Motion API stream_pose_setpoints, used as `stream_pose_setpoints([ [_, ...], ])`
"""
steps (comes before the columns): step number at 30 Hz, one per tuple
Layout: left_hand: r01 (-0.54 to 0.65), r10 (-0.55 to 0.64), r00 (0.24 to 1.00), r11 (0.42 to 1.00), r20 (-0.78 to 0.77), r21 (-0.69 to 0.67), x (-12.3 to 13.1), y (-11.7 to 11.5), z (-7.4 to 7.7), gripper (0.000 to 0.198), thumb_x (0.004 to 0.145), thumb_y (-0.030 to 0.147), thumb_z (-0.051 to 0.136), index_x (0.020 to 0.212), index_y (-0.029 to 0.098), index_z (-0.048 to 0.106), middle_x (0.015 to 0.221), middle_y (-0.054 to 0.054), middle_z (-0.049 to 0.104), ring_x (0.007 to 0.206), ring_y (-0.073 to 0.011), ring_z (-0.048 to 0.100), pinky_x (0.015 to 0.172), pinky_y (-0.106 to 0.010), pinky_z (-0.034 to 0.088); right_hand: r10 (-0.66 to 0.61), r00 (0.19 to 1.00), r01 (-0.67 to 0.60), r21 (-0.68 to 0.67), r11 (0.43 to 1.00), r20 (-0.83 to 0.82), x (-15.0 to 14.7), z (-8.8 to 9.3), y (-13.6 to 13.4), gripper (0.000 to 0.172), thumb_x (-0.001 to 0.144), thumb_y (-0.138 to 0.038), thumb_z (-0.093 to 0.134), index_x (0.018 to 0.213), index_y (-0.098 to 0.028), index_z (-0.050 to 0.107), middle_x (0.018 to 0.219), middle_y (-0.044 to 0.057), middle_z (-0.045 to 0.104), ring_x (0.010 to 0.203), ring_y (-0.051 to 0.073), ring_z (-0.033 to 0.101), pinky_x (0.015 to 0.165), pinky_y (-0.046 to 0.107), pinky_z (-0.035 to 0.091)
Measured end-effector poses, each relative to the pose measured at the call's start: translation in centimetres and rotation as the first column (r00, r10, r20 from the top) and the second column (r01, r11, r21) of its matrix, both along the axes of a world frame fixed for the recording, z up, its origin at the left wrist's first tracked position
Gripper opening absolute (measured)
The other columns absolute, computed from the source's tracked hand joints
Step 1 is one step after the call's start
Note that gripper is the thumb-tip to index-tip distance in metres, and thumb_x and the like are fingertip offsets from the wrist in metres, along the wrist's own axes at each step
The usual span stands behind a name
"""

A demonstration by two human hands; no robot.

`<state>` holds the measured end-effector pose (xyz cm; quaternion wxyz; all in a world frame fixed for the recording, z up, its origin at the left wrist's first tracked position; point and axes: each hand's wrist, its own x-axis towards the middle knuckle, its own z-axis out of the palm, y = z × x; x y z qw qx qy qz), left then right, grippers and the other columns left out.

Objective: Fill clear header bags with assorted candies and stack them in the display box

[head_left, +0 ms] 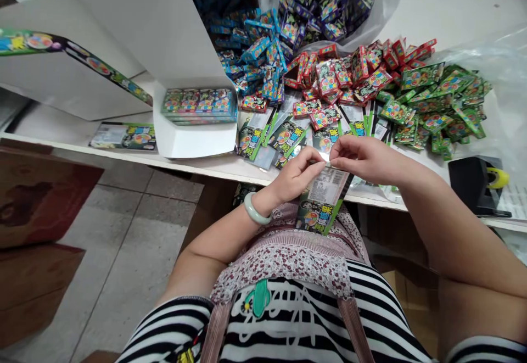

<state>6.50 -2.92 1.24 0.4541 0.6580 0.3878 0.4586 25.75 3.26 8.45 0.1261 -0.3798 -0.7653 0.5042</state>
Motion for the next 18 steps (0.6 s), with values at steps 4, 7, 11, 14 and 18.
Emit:
stream_pose_setpoints([
  [4, -0.04, 0.041, 0.999, 0.999, -0.012, 0.036, 0.4, 0.2, -0.4, 0.026, 0.093, 0.046, 0.064, 0.094, 0.021, 0.056, 0.09, -0.002, 0.06, 0.081, -0.0148, 0.056, 0.074, -0.031, 0.045, 0.027, 1.0, -0.026, -0.007, 1.0, 0.017, 0.1, 0.0, 0.5, 0.023, 0.079, -0.045, 0.067, 0.077, -0.023, 0.06, 0.065, -0.001, 0.058, 0.061, 0.014, 0.051, 0.058, 0.03, 0.039],
  [7, -0.085, 0.086, 0.996, 0.995, -0.01, 0.058, 0.6, 0.2, -0.7, 0.024, 0.093, 0.043, 0.066, 0.092, 0.021, 0.055, 0.088, -0.001, 0.06, 0.082, -0.0144, 0.057, 0.076, -0.031, 0.046, -0.005, 1.0, 0.005, -0.017, 1.0, 0.013, 0.2, -0.4, 0.8, 0.021, 0.078, -0.042, 0.069, 0.076, -0.023, 0.059, 0.066, -0.001, 0.059, 0.062, 0.014, 0.052, 0.058, 0.03, 0.04],
  [11, -0.086, 0.084, 0.996, 0.99, 0.023, 0.109, 0.8, -0.1, -0.6, 0.026, 0.09, 0.041, 0.069, 0.1, 0.022, 0.054, 0.092, -0.002, 0.061, 0.084, -0.0139, 0.06, 0.076, -0.029, 0.049, -0.031, 0.998, 0.017, -0.233, 0.972, -0.057, 0.2, -1.6, 1.0, 0.025, 0.073, -0.038, 0.075, 0.086, -0.023, 0.059, 0.068, -0.004, 0.058, 0.061, 0.012, 0.05, 0.055, 0.026, 0.039],
  [14, 0.01, -0.008, 1.0, 0.991, -0.014, 0.132, 0.7, -0.3, -0.1, 0.027, 0.093, 0.041, 0.064, 0.11, 0.021, 0.056, 0.1, -0.005, 0.065, 0.088, -0.015, 0.064, 0.078, -0.029, 0.052, 0.02, 0.998, -0.042, -0.462, 0.886, -0.052, -0.1, -2.6, 0.8, 0.018, 0.075, -0.033, 0.072, 0.08, -0.022, 0.059, 0.069, -0.003, 0.058, 0.059, 0.011, 0.05, 0.052, 0.025, 0.04],
  [18, 0.005, 0.001, 0.998, 0.997, -0.066, 0.083, -0.8, 0.1, 0.1, 0.017, 0.093, 0.034, 0.063, 0.103, 0.02, 0.067, 0.097, -0.005, 0.071, 0.088, -0.0165, 0.066, 0.078, -0.029, 0.053, 0.031, 0.999, -0.014, -0.436, 0.9, 0.031, 1.6, -3.1, 2.0, 0.005, 0.083, -0.025, 0.064, 0.086, -0.021, 0.067, 0.08, 0.001, 0.068, 0.068, 0.014, 0.06, 0.061, 0.028, 0.05],
])
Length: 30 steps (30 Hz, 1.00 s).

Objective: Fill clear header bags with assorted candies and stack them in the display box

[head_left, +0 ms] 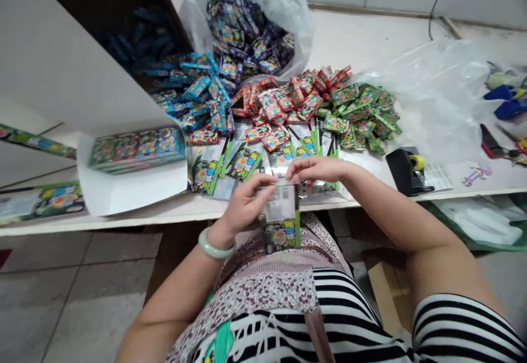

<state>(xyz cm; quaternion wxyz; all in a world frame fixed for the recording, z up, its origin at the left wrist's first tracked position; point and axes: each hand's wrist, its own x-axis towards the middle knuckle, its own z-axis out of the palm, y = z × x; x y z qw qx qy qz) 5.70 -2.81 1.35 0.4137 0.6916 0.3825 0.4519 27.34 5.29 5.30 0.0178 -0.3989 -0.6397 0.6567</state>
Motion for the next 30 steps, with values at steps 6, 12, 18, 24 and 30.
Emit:
stream_pose_setpoints([
  [6, -0.549, 0.646, 0.668, 0.763, 0.37, -0.34, -4.0, 2.9, -1.3, 0.022, 0.077, 0.032, 0.076, 0.092, 0.018, 0.069, 0.084, 0.0, 0.066, 0.07, -0.009, 0.06, 0.064, -0.018, 0.049, -0.643, 0.681, 0.017, 0.871, 0.491, 0.35, 8.7, -0.8, 6.6, 0.027, 0.093, -0.027, 0.055, 0.111, -0.015, 0.072, 0.115, 0.016, 0.07, 0.105, 0.029, 0.062, 0.09, 0.043, 0.048],
  [12, -0.587, 0.828, 0.435, 0.559, 0.354, -0.586, -4.4, 4.0, -4.4, 0.034, 0.067, 0.027, 0.08, 0.095, 0.019, 0.062, 0.08, 0.002, 0.062, 0.069, -0.0095, 0.06, 0.065, -0.019, 0.051, -0.708, 0.507, -0.28, 0.871, 0.404, 0.492, 10.6, -3.9, 10.2, 0.034, 0.09, -0.032, 0.063, 0.117, -0.012, 0.068, 0.125, 0.022, 0.06, 0.118, 0.037, 0.048, 0.096, 0.048, 0.037],
  [18, -0.674, 0.839, 0.324, 0.529, 0.438, -0.515, -5.4, 4.1, -6.9, 0.026, 0.079, 0.032, 0.071, 0.097, 0.024, 0.056, 0.099, -0.003, 0.067, 0.096, -0.0172, 0.067, 0.091, -0.032, 0.055, -0.739, 0.561, -0.117, 0.919, 0.376, 0.374, 11.0, -5.1, 10.8, 0.026, 0.084, -0.029, 0.068, 0.107, -0.017, 0.066, 0.112, 0.017, 0.067, 0.108, 0.032, 0.055, 0.093, 0.045, 0.039],
  [24, -0.662, 0.809, 0.268, 0.549, 0.523, -0.51, -4.8, 5.4, -8.0, 0.024, 0.078, 0.025, 0.063, 0.1, 0.023, 0.052, 0.106, -0.004, 0.067, 0.104, -0.0187, 0.066, 0.102, -0.039, 0.051, -0.751, 0.647, 0.664, 0.582, 0.47, -0.131, 11.6, -4.9, 9.1, 0.032, 0.072, -0.035, 0.07, 0.097, -0.019, 0.061, 0.082, 0.003, 0.065, 0.076, 0.019, 0.06, 0.073, 0.034, 0.048],
  [30, -0.68, 0.804, 0.447, 0.591, 0.393, -0.435, -4.9, 4.0, -8.9, 0.034, 0.068, 0.022, 0.072, 0.099, 0.019, 0.057, 0.099, -0.002, 0.062, 0.095, -0.014, 0.062, 0.097, -0.03, 0.049, -0.656, 0.71, 0.676, 0.508, 0.533, -0.257, 9.9, -4.5, 5.1, 0.044, 0.068, -0.044, 0.069, 0.104, -0.019, 0.065, 0.08, 0.001, 0.061, 0.073, 0.017, 0.058, 0.07, 0.034, 0.049],
])
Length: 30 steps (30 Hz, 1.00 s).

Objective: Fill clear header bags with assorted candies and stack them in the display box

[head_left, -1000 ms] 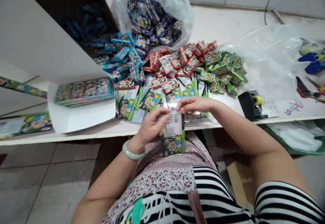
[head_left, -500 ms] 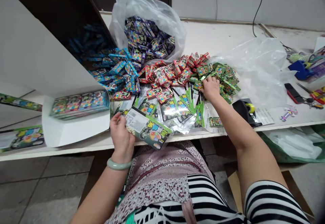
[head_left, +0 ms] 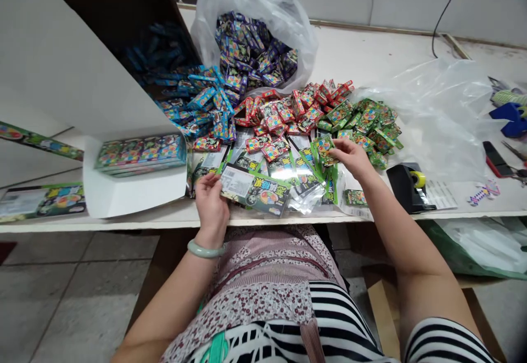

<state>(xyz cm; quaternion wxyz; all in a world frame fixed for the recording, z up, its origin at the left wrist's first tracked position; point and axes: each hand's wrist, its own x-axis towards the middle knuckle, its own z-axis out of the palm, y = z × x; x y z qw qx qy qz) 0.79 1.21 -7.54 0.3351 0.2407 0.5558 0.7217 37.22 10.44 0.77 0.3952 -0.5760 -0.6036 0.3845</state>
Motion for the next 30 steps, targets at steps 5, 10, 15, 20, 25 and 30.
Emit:
stream_pose_setpoints([
  [5, 0.145, -0.159, 0.971, 0.985, -0.177, -0.089, -0.6, -1.4, 0.6, 0.041, 0.069, 0.03, 0.077, 0.104, 0.02, 0.06, 0.104, -0.004, 0.062, 0.095, -0.0153, 0.06, 0.088, -0.028, 0.05, -0.041, 0.754, -0.124, 0.203, 0.971, 0.656, -4.1, 1.5, -2.4, 0.038, 0.08, -0.025, 0.065, 0.117, -0.016, 0.065, 0.109, 0.015, 0.066, 0.089, 0.027, 0.064, 0.08, 0.042, 0.05],
  [10, 0.098, -0.11, 0.973, 0.993, -0.201, -0.067, -0.5, -1.6, 0.3, 0.039, 0.075, 0.043, 0.072, 0.103, 0.02, 0.058, 0.102, -0.005, 0.059, 0.094, -0.0176, 0.062, 0.092, -0.034, 0.052, 0.192, 0.799, -0.242, 0.011, 0.97, 0.57, -5.2, 2.6, -2.2, 0.038, 0.088, -0.037, 0.065, 0.12, -0.017, 0.062, 0.105, 0.011, 0.07, 0.085, 0.024, 0.067, 0.078, 0.04, 0.054],
  [15, 0.228, -0.317, 0.614, 0.948, -0.723, -0.222, -2.5, -3.1, 1.7, 0.062, 0.081, 0.056, 0.071, 0.129, 0.021, 0.055, 0.146, -0.016, 0.042, 0.142, -0.0342, 0.039, 0.12, -0.053, 0.032, 0.366, 0.728, -0.414, -0.054, 0.909, 0.58, -0.8, 2.7, 0.6, 0.07, 0.073, -0.035, 0.08, 0.136, -0.019, 0.053, 0.14, 0.016, 0.058, 0.131, 0.032, 0.054, 0.111, 0.05, 0.042],
  [20, 0.578, -0.541, -0.035, 0.675, -0.84, -0.459, -2.5, -1.8, 4.5, 0.102, 0.075, 0.06, 0.078, 0.157, 0.027, 0.027, 0.164, -0.016, 0.027, 0.154, -0.0397, 0.019, 0.124, -0.061, 0.018, 0.555, 0.526, -0.569, -0.218, 0.793, 0.645, -0.8, 1.2, 1.2, 0.086, 0.063, -0.035, 0.087, 0.139, -0.026, 0.05, 0.152, 0.013, 0.047, 0.146, 0.037, 0.037, 0.117, 0.063, 0.029],
  [25, 0.627, -0.572, -0.256, 0.515, -0.779, -0.584, -1.4, 1.1, 5.9, 0.097, 0.075, 0.049, 0.081, 0.156, 0.03, 0.031, 0.156, -0.015, 0.04, 0.151, -0.0425, 0.024, 0.121, -0.07, 0.015, 0.473, 0.626, -0.621, 0.029, 0.783, 0.62, -1.7, 2.1, -1.3, 0.057, 0.073, -0.028, 0.076, 0.126, -0.021, 0.058, 0.139, 0.015, 0.056, 0.132, 0.032, 0.052, 0.113, 0.055, 0.04],
  [30, 0.653, -0.439, -0.14, 0.634, -0.888, -0.416, -1.2, 1.0, 7.6, 0.099, 0.072, 0.057, 0.08, 0.153, 0.025, 0.034, 0.14, -0.016, 0.048, 0.132, -0.0371, 0.047, 0.119, -0.062, 0.031, 0.385, 0.756, -0.589, 0.292, 0.754, 0.53, -3.3, 4.6, -6.4, 0.064, 0.082, -0.037, 0.071, 0.141, -0.03, 0.047, 0.147, 0.012, 0.048, 0.137, 0.031, 0.047, 0.113, 0.055, 0.042],
])
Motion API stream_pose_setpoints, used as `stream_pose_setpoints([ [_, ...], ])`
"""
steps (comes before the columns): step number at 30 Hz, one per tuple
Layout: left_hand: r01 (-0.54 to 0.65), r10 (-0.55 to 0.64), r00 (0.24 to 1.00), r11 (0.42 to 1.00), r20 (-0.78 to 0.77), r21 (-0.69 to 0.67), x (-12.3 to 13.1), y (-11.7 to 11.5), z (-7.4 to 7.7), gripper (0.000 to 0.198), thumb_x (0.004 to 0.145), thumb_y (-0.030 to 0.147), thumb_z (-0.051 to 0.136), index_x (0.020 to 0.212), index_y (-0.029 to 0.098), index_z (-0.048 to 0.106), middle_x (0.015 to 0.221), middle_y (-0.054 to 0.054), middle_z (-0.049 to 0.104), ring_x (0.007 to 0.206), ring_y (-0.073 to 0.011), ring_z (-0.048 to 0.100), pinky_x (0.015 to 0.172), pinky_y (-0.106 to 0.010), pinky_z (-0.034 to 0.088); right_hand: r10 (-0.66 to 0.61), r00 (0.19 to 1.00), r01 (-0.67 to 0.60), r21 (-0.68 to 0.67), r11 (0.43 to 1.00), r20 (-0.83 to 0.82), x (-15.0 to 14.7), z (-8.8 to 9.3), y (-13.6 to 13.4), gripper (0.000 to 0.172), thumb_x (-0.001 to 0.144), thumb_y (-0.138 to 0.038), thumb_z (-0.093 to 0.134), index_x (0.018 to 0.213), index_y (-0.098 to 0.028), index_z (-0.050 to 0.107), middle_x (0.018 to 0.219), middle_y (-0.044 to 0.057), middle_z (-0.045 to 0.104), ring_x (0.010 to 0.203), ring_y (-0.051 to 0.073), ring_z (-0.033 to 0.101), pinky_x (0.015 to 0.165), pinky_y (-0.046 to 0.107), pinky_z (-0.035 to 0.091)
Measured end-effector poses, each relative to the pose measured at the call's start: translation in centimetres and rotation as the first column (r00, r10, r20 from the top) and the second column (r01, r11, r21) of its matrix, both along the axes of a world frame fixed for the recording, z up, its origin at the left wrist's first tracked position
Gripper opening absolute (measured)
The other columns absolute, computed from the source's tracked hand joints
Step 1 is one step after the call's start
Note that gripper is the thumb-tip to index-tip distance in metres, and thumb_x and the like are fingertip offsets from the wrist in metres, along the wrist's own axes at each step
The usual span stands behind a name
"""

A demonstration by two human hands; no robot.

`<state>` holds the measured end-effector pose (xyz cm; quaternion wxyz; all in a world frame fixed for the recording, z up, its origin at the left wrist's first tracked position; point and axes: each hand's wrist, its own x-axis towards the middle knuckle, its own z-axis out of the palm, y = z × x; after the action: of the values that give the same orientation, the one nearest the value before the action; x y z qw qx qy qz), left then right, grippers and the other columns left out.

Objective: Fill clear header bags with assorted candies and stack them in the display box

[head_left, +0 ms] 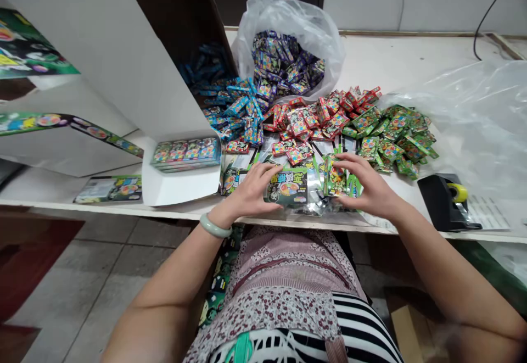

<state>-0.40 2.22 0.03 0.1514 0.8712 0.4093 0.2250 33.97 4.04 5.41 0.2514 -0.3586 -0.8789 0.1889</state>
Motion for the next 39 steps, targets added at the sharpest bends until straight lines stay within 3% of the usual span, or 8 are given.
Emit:
stream_pose_setpoints([
  [3, -0.02, 0.018, 1.0, 0.998, 0.02, 0.064, 0.3, -0.7, 0.6, 0.1, 0.071, 0.06, 0.08, 0.152, 0.023, 0.034, 0.134, -0.016, 0.049, 0.125, -0.0357, 0.051, 0.11, -0.056, 0.044, -0.001, 0.998, -0.004, 0.093, 0.996, 0.057, -1.7, 0.6, -1.6, 0.066, 0.084, -0.038, 0.07, 0.145, -0.03, 0.044, 0.147, 0.013, 0.048, 0.135, 0.034, 0.047, 0.111, 0.059, 0.043],
  [8, -0.074, 0.072, 0.997, 0.994, 0.026, 0.086, 0.0, -1.5, 0.8, 0.098, 0.072, 0.056, 0.08, 0.152, 0.022, 0.033, 0.134, -0.016, 0.047, 0.125, -0.0351, 0.05, 0.11, -0.053, 0.044, 0.075, 0.972, -0.117, 0.181, 0.976, 0.225, -2.9, 0.2, -2.0, 0.058, 0.084, -0.03, 0.068, 0.139, -0.022, 0.053, 0.143, 0.017, 0.053, 0.131, 0.036, 0.049, 0.107, 0.06, 0.046],
  [19, 0.018, -0.015, 0.999, 0.995, -0.029, 0.1, -1.1, -1.9, 1.2, 0.099, 0.074, 0.061, 0.077, 0.153, 0.024, 0.029, 0.136, -0.017, 0.047, 0.125, -0.0357, 0.049, 0.109, -0.055, 0.043, 0.361, 0.904, -0.364, -0.034, 0.931, 0.229, -1.5, 2.9, -2.2, 0.055, 0.086, -0.041, 0.071, 0.137, -0.026, 0.059, 0.146, 0.012, 0.055, 0.131, 0.03, 0.053, 0.107, 0.054, 0.047],
  [24, 0.024, -0.024, 1.0, 0.999, -0.015, 0.034, -0.5, -2.3, 1.1, 0.097, 0.074, 0.054, 0.078, 0.153, 0.025, 0.029, 0.139, -0.016, 0.044, 0.129, -0.0362, 0.047, 0.111, -0.055, 0.043, 0.276, 0.939, -0.28, -0.013, 0.96, 0.206, -1.7, 3.6, -1.7, 0.055, 0.084, -0.036, 0.072, 0.136, -0.026, 0.06, 0.145, 0.014, 0.056, 0.129, 0.032, 0.054, 0.105, 0.056, 0.047],
  [29, 0.03, -0.031, 0.999, 0.998, 0.013, 0.05, -0.3, -2.4, 1.4, 0.099, 0.074, 0.056, 0.079, 0.154, 0.026, 0.029, 0.138, -0.016, 0.044, 0.129, -0.0357, 0.048, 0.111, -0.056, 0.043, 0.373, 0.903, -0.371, -0.049, 0.927, 0.212, -1.8, 4.2, -1.7, 0.054, 0.085, -0.04, 0.072, 0.136, -0.027, 0.06, 0.146, 0.012, 0.055, 0.13, 0.03, 0.053, 0.107, 0.053, 0.046],
  [32, 0.041, -0.041, 0.999, 0.999, 0.007, 0.013, 0.0, -2.6, 1.8, 0.097, 0.075, 0.051, 0.079, 0.154, 0.025, 0.03, 0.141, -0.016, 0.043, 0.132, -0.0358, 0.046, 0.113, -0.056, 0.042, 0.338, 0.912, -0.343, -0.017, 0.939, 0.231, -2.0, 4.4, -1.7, 0.054, 0.085, -0.038, 0.072, 0.136, -0.025, 0.06, 0.145, 0.013, 0.056, 0.128, 0.031, 0.054, 0.105, 0.054, 0.047],
  [36, 0.037, -0.037, 0.998, 0.999, 0.059, -0.01, 0.7, -2.7, 2.0, 0.098, 0.075, 0.05, 0.079, 0.155, 0.026, 0.028, 0.14, -0.016, 0.045, 0.131, -0.0352, 0.048, 0.113, -0.055, 0.043, 0.236, 0.945, -0.256, 0.065, 0.964, 0.226, -2.5, 3.7, -1.3, 0.054, 0.085, -0.034, 0.071, 0.137, -0.026, 0.059, 0.144, 0.015, 0.055, 0.129, 0.033, 0.053, 0.105, 0.058, 0.047],
  [39, 0.034, -0.035, 0.997, 0.999, 0.069, 0.016, 1.0, -2.6, 1.8, 0.1, 0.074, 0.05, 0.08, 0.156, 0.025, 0.028, 0.137, -0.016, 0.046, 0.129, -0.0351, 0.05, 0.111, -0.056, 0.044, 0.205, 0.962, -0.222, 0.074, 0.972, 0.183, -2.9, 2.6, -0.9, 0.067, 0.084, -0.031, 0.073, 0.146, -0.027, 0.048, 0.15, 0.016, 0.049, 0.137, 0.034, 0.048, 0.109, 0.058, 0.044],
])
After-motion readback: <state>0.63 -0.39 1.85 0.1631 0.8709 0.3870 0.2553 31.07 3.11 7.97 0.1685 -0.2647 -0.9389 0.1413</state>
